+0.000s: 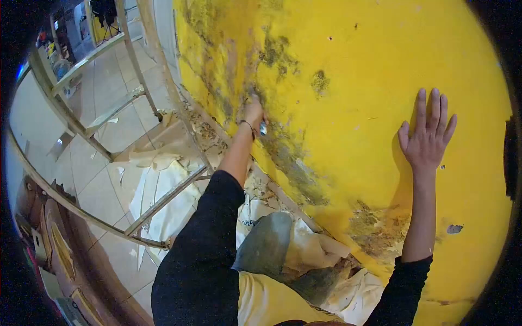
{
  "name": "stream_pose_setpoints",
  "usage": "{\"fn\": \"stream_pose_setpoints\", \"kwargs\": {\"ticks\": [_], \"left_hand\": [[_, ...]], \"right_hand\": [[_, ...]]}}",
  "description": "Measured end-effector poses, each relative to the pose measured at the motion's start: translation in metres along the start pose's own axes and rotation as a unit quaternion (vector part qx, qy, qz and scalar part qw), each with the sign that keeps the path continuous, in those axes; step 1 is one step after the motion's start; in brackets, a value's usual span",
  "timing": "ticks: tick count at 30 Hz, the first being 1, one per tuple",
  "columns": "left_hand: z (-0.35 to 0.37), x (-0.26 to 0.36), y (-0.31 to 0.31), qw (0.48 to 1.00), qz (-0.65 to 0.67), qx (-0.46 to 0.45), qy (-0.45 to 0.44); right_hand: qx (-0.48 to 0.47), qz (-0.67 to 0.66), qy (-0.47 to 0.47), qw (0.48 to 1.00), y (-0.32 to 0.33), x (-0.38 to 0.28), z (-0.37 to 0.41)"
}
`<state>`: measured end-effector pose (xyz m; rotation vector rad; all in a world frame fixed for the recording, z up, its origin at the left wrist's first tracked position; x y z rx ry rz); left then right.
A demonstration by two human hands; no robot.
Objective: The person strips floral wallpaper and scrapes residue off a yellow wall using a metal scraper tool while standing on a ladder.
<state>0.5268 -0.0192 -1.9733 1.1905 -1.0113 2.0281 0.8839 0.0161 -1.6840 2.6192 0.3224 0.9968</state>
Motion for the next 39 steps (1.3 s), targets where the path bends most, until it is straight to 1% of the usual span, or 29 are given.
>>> {"fn": "stream_pose_setpoints", "kwargs": {"ticks": [1, 2, 3, 4, 6, 8, 9, 11, 12, 14, 16, 18, 19, 20, 21, 23, 24, 25, 27, 29, 31, 32, 33, 34, 36, 37, 38, 39], "left_hand": [[0.002, 0.007, 0.002, 1.0, 0.013, 0.009, -0.008], [-0.002, -0.006, -0.003, 0.998, -0.049, -0.01, -0.036], [0.003, -0.004, -0.004, 0.999, 0.007, -0.032, -0.014], [0.004, 0.008, 0.001, 0.999, -0.025, 0.009, -0.021], [0.003, 0.023, 0.008, 0.997, -0.051, 0.046, -0.02], [-0.029, 0.028, 0.017, 0.992, 0.127, 0.017, -0.007], [-0.025, 0.025, 0.014, 0.992, 0.128, 0.018, -0.01], [-0.008, 0.025, -0.003, 0.994, -0.007, -0.001, -0.112], [0.001, 0.029, -0.007, 0.996, 0.019, -0.009, -0.089], [-0.017, 0.042, 0.009, 0.996, 0.012, -0.004, -0.086], [-0.021, 0.038, 0.007, 0.997, 0.014, -0.001, -0.077], [-0.02, 0.044, 0.001, 0.995, 0.038, 0.019, -0.09], [-0.008, 0.051, -0.003, 0.994, 0.05, 0.031, -0.095], [0.008, 0.05, -0.014, 0.993, -0.02, 0.022, -0.111], [0.003, 0.055, -0.011, 0.993, -0.022, 0.023, -0.116], [-0.011, 0.052, -0.005, 0.997, 0.028, 0.024, -0.074], [-0.02, 0.061, 0.004, 0.994, 0.045, -0.001, -0.104], [-0.03, 0.069, 0.012, 0.995, 0.051, -0.005, -0.087], [-0.018, 0.079, 0.009, 0.997, 0.053, 0.014, -0.053], [0.004, 0.073, 0.003, 0.997, 0.045, 0.029, -0.061], [-0.015, 0.057, 0.002, 0.997, 0.014, -0.029, -0.073], [-0.07, 0.057, 0.034, 0.983, -0.104, -0.011, -0.149], [-0.122, 0.057, 0.065, 0.951, -0.218, 0.028, -0.219], [-0.146, 0.059, 0.084, 0.984, -0.15, -0.001, -0.092], [-0.071, 0.06, 0.044, 1.0, -0.019, 0.009, -0.016], [-0.028, 0.063, 0.021, 0.998, 0.047, 0.023, 0.02], [-0.001, 0.055, 0.004, 0.999, 0.0, 0.03, -0.016], [-0.014, 0.043, 0.007, 0.996, -0.075, 0.019, -0.054]], "right_hand": [[0.001, 0.001, -0.002, 1.0, 0.0, 0.0, -0.001], [0.003, -0.005, -0.005, 1.0, -0.001, 0.0, 0.0], [0.005, -0.006, -0.011, 1.0, -0.001, 0.0, -0.001], [0.003, -0.005, -0.01, 1.0, -0.001, 0.001, -0.001], [-0.006, -0.001, 0.0, 1.0, 0.002, 0.001, 0.004], [-0.007, -0.005, -0.007, 1.0, 0.0, 0.001, 0.0], [-0.003, -0.006, -0.006, 1.0, 0.001, 0.0, -0.001], [0.003, -0.008, -0.004, 1.0, 0.0, 0.001, -0.001], [0.001, -0.006, -0.003, 1.0, 0.0, 0.001, -0.001], [-0.005, -0.002, -0.009, 1.0, 0.0, 0.001, -0.001], [-0.012, 0.005, -0.006, 1.0, 0.001, 0.001, 0.0], [-0.005, 0.006, -0.004, 1.0, 0.002, 0.001, -0.002], [-0.001, 0.003, -0.002, 1.0, 0.002, 0.0, -0.001], [-0.002, 0.003, -0.003, 1.0, 0.0, 0.0, 0.0], [0.003, 0.002, -0.006, 1.0, 0.0, 0.0, -0.004], [-0.006, 0.012, -0.005, 1.0, 0.001, 0.0, 0.0], [-0.013, 0.015, -0.002, 1.0, 0.001, 0.0, 0.002], [-0.013, 0.009, -0.002, 1.0, 0.001, 0.0, 0.002], [-0.007, 0.001, -0.004, 1.0, 0.001, 0.001, 0.0], [-0.019, 0.011, -0.009, 1.0, 0.001, 0.0, -0.001], [-0.017, 0.008, -0.012, 1.0, 0.0, 0.0, -0.001], [-0.019, 0.009, -0.008, 1.0, -0.001, 0.001, 0.0], [-0.025, 0.012, -0.007, 1.0, -0.001, 0.001, 0.001], [-0.019, 0.006, -0.006, 1.0, 0.0, 0.001, 0.001], [-0.005, -0.002, -0.003, 1.0, 0.001, 0.002, -0.001], [-0.007, 0.0, -0.003, 1.0, 0.0, 0.002, 0.001], [-0.01, 0.001, -0.005, 1.0, -0.001, 0.001, 0.0], [-0.007, -0.001, -0.008, 1.0, -0.001, 0.001, -0.001]]}}
Point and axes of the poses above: each hand's wrist, its own z-axis away from the middle knuckle, its own y-axis out of the back of the hand, x = y × z, the point moved 4 cm from there along -z, towards the middle knuckle, and after that the axes turned 11 degrees about -x, right-handed, at the moved point
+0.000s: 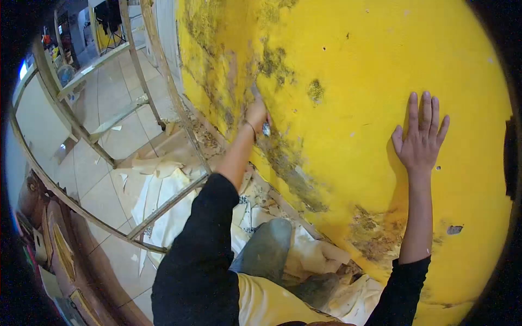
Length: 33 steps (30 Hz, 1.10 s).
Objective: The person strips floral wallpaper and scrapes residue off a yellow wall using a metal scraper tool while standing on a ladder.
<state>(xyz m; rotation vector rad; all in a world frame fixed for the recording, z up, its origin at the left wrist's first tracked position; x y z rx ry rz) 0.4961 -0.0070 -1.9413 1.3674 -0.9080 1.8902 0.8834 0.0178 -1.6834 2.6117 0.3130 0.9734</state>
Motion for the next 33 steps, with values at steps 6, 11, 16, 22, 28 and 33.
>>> {"fn": "stream_pose_setpoints", "kwargs": {"ticks": [6, 11, 16, 22, 28, 33], "left_hand": [[-0.1, -0.051, 0.038, 0.967, 0.251, -0.019, 0.032], [-0.013, -0.019, 0.01, 0.994, 0.106, 0.0, 0.032], [-0.002, -0.022, -0.005, 0.98, 0.191, 0.048, 0.041], [-0.046, -0.05, 0.026, 0.986, 0.163, -0.008, 0.034], [-0.01, -0.045, 0.004, 0.988, 0.145, -0.026, 0.047], [-0.033, -0.052, 0.025, 0.979, 0.18, 0.009, 0.089]], "right_hand": [[-0.012, 0.012, 0.0, 1.0, 0.002, 0.0, 0.001], [0.002, 0.006, 0.0, 1.0, 0.0, 0.0, 0.0], [0.004, 0.007, 0.007, 1.0, 0.001, -0.001, 0.001], [-0.001, 0.003, 0.006, 1.0, 0.001, 0.001, 0.001], [0.01, 0.008, 0.007, 1.0, 0.003, -0.002, 0.0], [0.017, 0.0, 0.016, 1.0, 0.003, 0.0, -0.002]]}}
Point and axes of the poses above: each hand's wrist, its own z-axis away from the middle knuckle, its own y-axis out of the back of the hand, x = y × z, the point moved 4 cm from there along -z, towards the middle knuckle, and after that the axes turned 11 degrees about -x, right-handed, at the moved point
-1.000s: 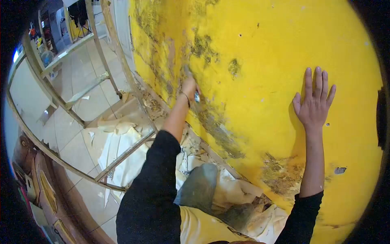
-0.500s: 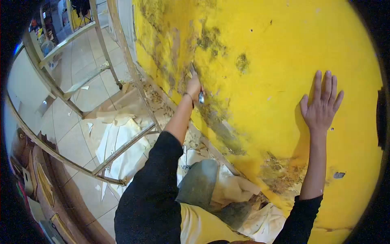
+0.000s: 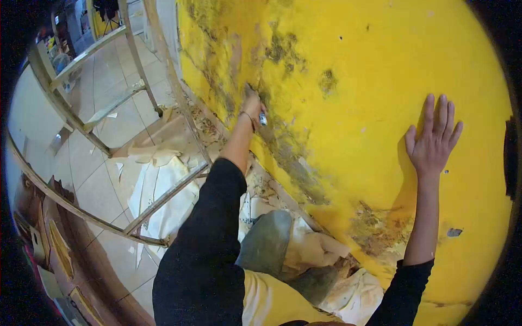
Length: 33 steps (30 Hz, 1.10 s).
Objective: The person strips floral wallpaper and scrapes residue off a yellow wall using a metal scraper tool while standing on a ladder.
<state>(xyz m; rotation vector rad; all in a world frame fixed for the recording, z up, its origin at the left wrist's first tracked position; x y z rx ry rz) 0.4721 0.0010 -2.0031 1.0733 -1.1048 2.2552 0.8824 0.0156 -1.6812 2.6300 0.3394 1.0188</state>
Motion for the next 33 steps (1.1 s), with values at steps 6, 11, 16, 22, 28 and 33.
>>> {"fn": "stream_pose_setpoints", "kwargs": {"ticks": [6, 11, 16, 22, 28, 33], "left_hand": [[0.014, -0.026, -0.019, 0.998, -0.058, -0.004, 0.0], [0.03, -0.028, -0.028, 0.999, -0.044, 0.013, -0.029], [-0.047, -0.028, 0.0, 0.996, 0.08, -0.014, 0.033], [-0.002, -0.024, 0.0, 0.996, 0.07, -0.04, 0.039], [0.02, -0.027, 0.004, 0.998, 0.061, -0.003, 0.002], [-0.01, -0.034, 0.008, 0.995, 0.078, -0.001, 0.062]], "right_hand": [[-0.002, 0.0, -0.003, 1.0, -0.001, -0.002, 0.001], [0.006, 0.0, 0.001, 1.0, -0.001, -0.001, 0.0], [-0.006, 0.004, 0.001, 1.0, -0.002, 0.0, 0.003], [-0.014, 0.008, -0.005, 1.0, -0.004, -0.001, 0.003], [-0.003, 0.011, -0.011, 1.0, -0.005, 0.0, -0.002], [-0.01, 0.0, -0.005, 1.0, -0.003, 0.0, 0.002]]}}
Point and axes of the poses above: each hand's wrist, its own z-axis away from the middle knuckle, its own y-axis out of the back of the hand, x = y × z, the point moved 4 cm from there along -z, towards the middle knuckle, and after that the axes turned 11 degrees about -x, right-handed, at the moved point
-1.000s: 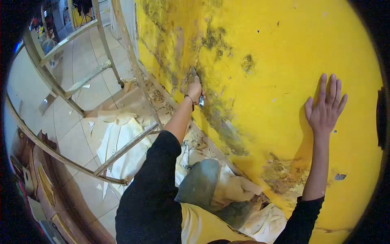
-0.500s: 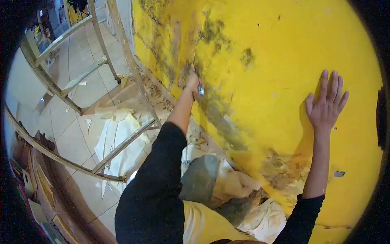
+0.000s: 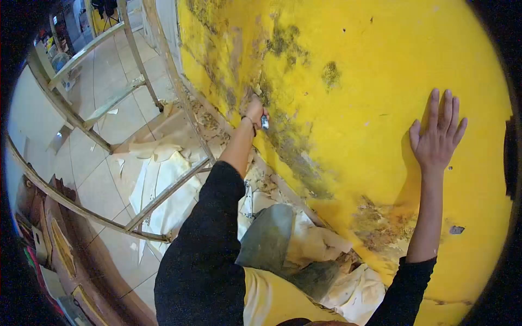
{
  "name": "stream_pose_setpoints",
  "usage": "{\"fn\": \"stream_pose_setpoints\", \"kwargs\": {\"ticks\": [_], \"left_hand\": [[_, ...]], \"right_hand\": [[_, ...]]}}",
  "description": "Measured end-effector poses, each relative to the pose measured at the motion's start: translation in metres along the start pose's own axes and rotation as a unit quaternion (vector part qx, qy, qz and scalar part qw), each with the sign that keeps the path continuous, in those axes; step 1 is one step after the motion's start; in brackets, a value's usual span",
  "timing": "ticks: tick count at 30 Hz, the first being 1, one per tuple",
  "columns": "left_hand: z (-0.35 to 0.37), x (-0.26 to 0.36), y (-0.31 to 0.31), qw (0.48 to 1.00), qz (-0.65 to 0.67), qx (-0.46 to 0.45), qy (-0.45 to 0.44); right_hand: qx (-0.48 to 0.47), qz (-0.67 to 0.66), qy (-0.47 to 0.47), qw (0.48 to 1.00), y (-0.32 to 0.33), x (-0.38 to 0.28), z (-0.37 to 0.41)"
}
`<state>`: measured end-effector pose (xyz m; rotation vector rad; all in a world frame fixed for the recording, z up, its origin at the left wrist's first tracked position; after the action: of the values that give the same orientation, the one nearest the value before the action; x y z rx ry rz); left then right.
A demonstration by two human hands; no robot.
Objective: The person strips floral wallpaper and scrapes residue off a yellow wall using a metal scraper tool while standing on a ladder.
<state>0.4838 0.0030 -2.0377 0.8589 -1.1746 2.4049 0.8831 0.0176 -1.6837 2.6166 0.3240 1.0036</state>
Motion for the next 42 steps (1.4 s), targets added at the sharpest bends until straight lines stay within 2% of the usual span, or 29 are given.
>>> {"fn": "stream_pose_setpoints", "kwargs": {"ticks": [3, 6, 7, 12, 14, 15, 18, 19, 20, 21, 22, 27, 32, 34, 35, 40, 42], "left_hand": [[-0.002, 0.002, 0.002, 0.994, -0.082, -0.018, -0.068], [0.002, -0.003, -0.004, 0.997, -0.014, 0.034, -0.062], [0.006, -0.004, -0.003, 0.998, -0.008, 0.001, -0.055], [-0.003, -0.005, 0.004, 0.995, -0.075, -0.001, -0.068], [-0.02, -0.005, 0.006, 0.999, 0.002, 0.004, -0.045], [0.005, -0.001, 0.001, 0.995, 0.043, -0.006, -0.088], [-0.026, 0.004, 0.022, 0.99, -0.065, -0.045, -0.113], [-0.061, 0.005, 0.041, 0.956, -0.197, -0.084, -0.2], [-0.078, 0.005, 0.049, 0.927, -0.262, -0.103, -0.249], [-0.053, 0.01, 0.034, 0.973, -0.132, -0.067, -0.179], [-0.028, 0.005, 0.023, 0.994, 0.002, -0.027, -0.102], [-0.008, -0.02, 0.014, 0.997, -0.06, -0.01, -0.038], [-0.037, -0.015, 0.021, 0.995, 0.058, -0.029, -0.075], [0.022, -0.034, -0.002, 0.996, -0.029, -0.052, -0.061], [0.03, -0.042, -0.004, 0.998, -0.03, -0.036, -0.028], [0.003, -0.029, 0.009, 1.0, 0.009, -0.005, -0.011], [0.003, -0.039, 0.009, 0.998, 0.021, -0.049, -0.03]], "right_hand": [[-0.005, 0.008, -0.006, 1.0, -0.003, 0.001, 0.001], [0.006, -0.006, 0.003, 1.0, 0.0, 0.0, 0.0], [0.006, -0.013, 0.002, 1.0, 0.0, 0.0, 0.0], [0.006, -0.006, 0.009, 1.0, 0.0, -0.001, 0.002], [0.005, -0.007, 0.002, 1.0, 0.001, -0.001, 0.0], [0.003, -0.002, 0.002, 1.0, 0.0, 0.0, 0.001], [0.01, -0.004, 0.004, 1.0, 0.0, 0.0, 0.0], [0.0, 0.004, 0.0, 1.0, 0.0, 0.0, 0.001], [-0.002, 0.006, 0.001, 1.0, 0.0, 0.001, 0.001], [0.001, 0.004, -0.001, 1.0, -0.001, 0.001, 0.001], [0.001, -0.001, -0.001, 1.0, -0.001, 0.0, 0.001], [0.0, 0.008, -0.002, 1.0, 0.0, 0.0, -0.001], [0.007, 0.004, 0.002, 1.0, -0.001, -0.001, -0.001], [0.011, 0.01, 0.003, 1.0, -0.002, 0.0, 0.0], [0.008, 0.01, -0.001, 1.0, -0.002, 0.0, 0.001], [-0.002, 0.008, -0.002, 1.0, -0.004, 0.001, 0.001], [0.002, 0.002, -0.002, 1.0, -0.003, 0.001, 0.001]]}}
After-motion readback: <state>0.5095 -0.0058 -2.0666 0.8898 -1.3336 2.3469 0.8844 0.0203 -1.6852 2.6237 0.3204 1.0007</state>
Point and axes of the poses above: each hand's wrist, its own z-axis away from the middle knuckle, its own y-axis out of the back of the hand, x = y × z, the point moved 4 cm from there along -z, towards the middle knuckle, and after that the axes turned 11 degrees about -x, right-handed, at the moved point
